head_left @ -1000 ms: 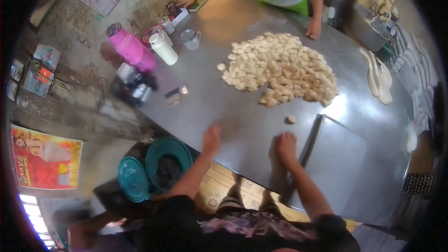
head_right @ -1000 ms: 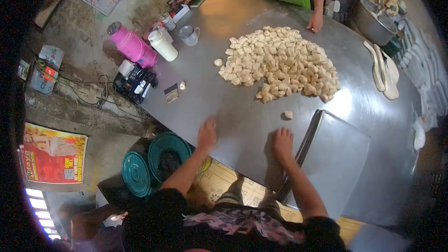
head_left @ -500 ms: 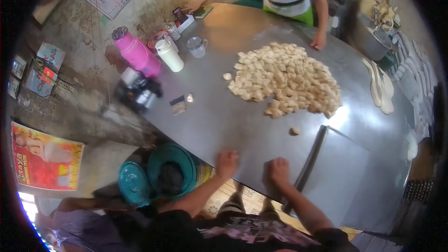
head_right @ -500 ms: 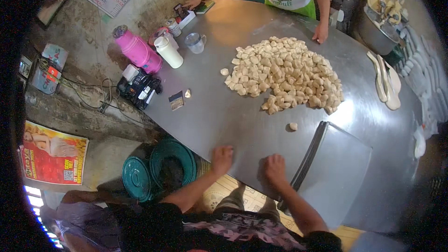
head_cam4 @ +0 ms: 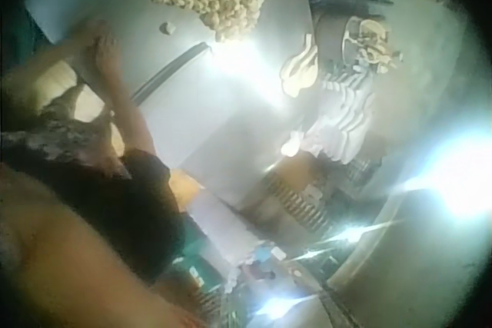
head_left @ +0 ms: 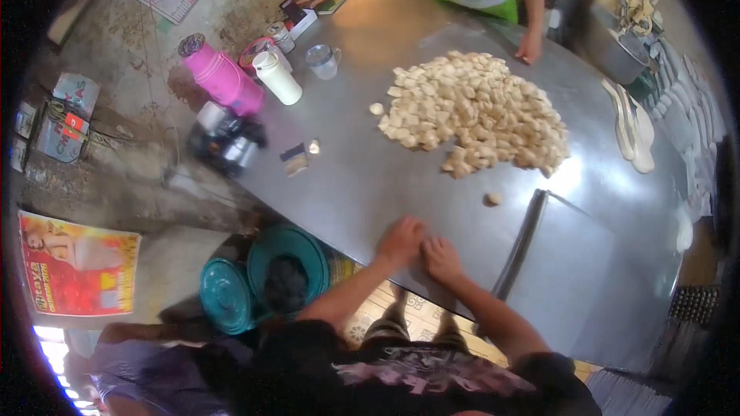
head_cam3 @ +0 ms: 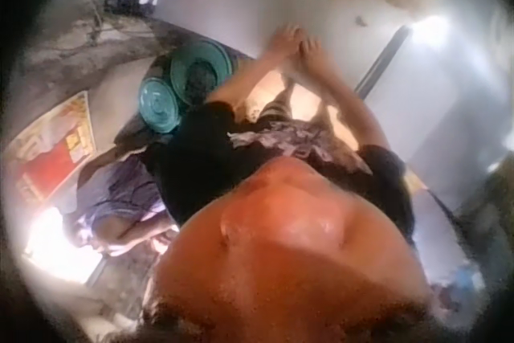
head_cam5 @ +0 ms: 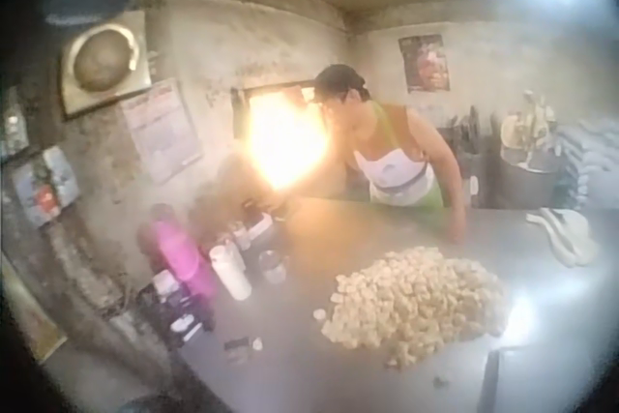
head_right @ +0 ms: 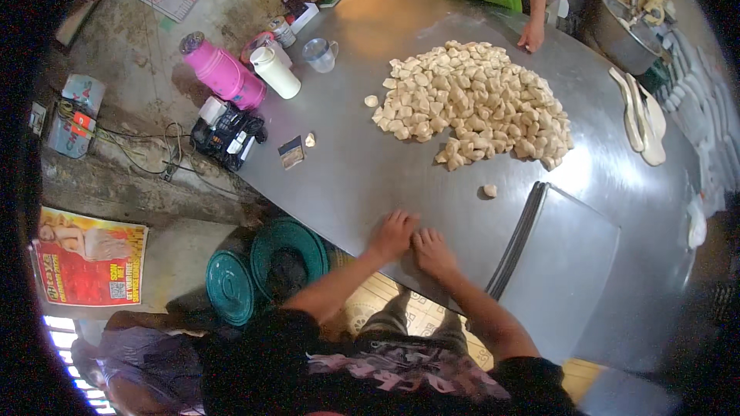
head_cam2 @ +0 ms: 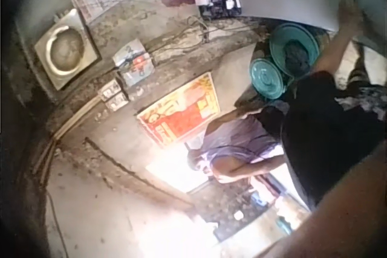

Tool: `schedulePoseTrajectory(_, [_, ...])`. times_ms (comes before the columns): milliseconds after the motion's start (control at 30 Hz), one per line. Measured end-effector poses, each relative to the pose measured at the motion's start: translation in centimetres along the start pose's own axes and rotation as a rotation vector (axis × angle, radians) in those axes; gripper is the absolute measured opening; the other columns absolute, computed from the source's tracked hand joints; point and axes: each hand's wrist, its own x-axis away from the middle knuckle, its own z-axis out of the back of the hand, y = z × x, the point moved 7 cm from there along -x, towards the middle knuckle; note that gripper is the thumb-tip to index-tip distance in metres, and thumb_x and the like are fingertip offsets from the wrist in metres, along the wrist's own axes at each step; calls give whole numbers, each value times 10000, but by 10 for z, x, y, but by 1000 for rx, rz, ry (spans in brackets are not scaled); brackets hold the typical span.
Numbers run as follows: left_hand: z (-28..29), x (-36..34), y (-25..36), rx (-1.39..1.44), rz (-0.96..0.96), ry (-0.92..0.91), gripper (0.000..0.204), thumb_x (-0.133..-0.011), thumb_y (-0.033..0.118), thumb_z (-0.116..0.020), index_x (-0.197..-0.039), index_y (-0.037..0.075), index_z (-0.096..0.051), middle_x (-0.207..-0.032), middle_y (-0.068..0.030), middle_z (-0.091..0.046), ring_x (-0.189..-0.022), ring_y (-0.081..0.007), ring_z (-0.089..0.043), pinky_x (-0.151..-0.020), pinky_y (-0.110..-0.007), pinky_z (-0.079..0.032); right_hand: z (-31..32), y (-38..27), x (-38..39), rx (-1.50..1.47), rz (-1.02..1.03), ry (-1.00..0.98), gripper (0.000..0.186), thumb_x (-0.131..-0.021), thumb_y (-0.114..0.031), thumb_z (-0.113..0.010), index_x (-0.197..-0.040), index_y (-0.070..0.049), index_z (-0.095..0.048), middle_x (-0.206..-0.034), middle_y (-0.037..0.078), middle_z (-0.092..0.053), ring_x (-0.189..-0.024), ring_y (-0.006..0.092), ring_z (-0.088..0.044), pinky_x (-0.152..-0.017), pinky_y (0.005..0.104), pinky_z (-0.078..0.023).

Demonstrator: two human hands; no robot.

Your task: Shaping small pieces of dough into balls and placing them on a metal baking tray.

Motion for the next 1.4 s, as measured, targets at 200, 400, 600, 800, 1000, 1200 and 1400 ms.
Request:
schedulePoseTrajectory(200, [-3,26,-72,121,265,-58,226,-832,192,-531,-1019,71,-569,-788,-154,-556,-762,-346,-556,-728,-454,-456,14,59,27,-61,-220,-223,261,-740,-156,-521,-971,-36,-546,-943,161,-517,-921,328,-477,-809,417,-398])
schedulePoseTrajectory(400, [-23,25,-9,-134,100,-212,306,-828,241,-560,-1090,84,-545,-906,-145,-571,-875,-337,-553,-784,-461,-445,-2,-6,22,14,-123,-128,216,-755,-147,-516,-941,-47,-557,-958,154,-518,-919,311,-479,-789,417,-397])
schedulePoseTrajectory(600, [52,-35,-26,-63,-42,42,359,-835,295,-573,-1134,105,-515,-1008,-125,-583,-975,-333,-538,-890,-459,-415,17,58,-11,-44,-145,-136,235,-749,-177,-638,-939,-49,-586,-979,136,-527,-894,296,-518,-769,384,-448])
schedulePoseTrajectory(800, [31,11,-42,57,-16,46,338,-778,234,-667,-1082,98,-612,-958,-87,-595,-873,-266,-577,-762,-371,-482,65,42,11,-299,-332,-41,200,-744,-139,-683,-919,-58,-628,-924,117,-574,-818,280,-579,-750,389,-489])
schedulePoseTrajectory(1000, [30,-19,-12,537,414,180,293,-724,124,-713,-1007,68,-664,-914,-56,-624,-783,-175,-600,-673,-278,-493,137,72,27,-747,-585,334,296,-781,-104,-685,-1060,-27,-621,-952,91,-614,-898,198,-608,-762,320,-504])
schedulePoseTrajectory(1200, [-27,1,37,801,746,-5,316,-769,66,-685,-1074,18,-620,-978,-63,-625,-807,-135,-606,-696,-252,-502,266,161,209,-474,-1008,776,276,-931,-204,-534,-1104,3,-588,-1004,61,-612,-938,159,-589,-849,292,-460])
schedulePoseTrajectory(1400, [-76,5,96,1334,1011,115,354,-814,44,-648,-1140,-47,-546,-1017,-99,-602,-839,-150,-617,-738,-256,-529,226,237,501,-604,-1315,870,283,-933,-334,-523,-1022,-72,-581,-933,25,-602,-842,135,-560,-744,288,-456])
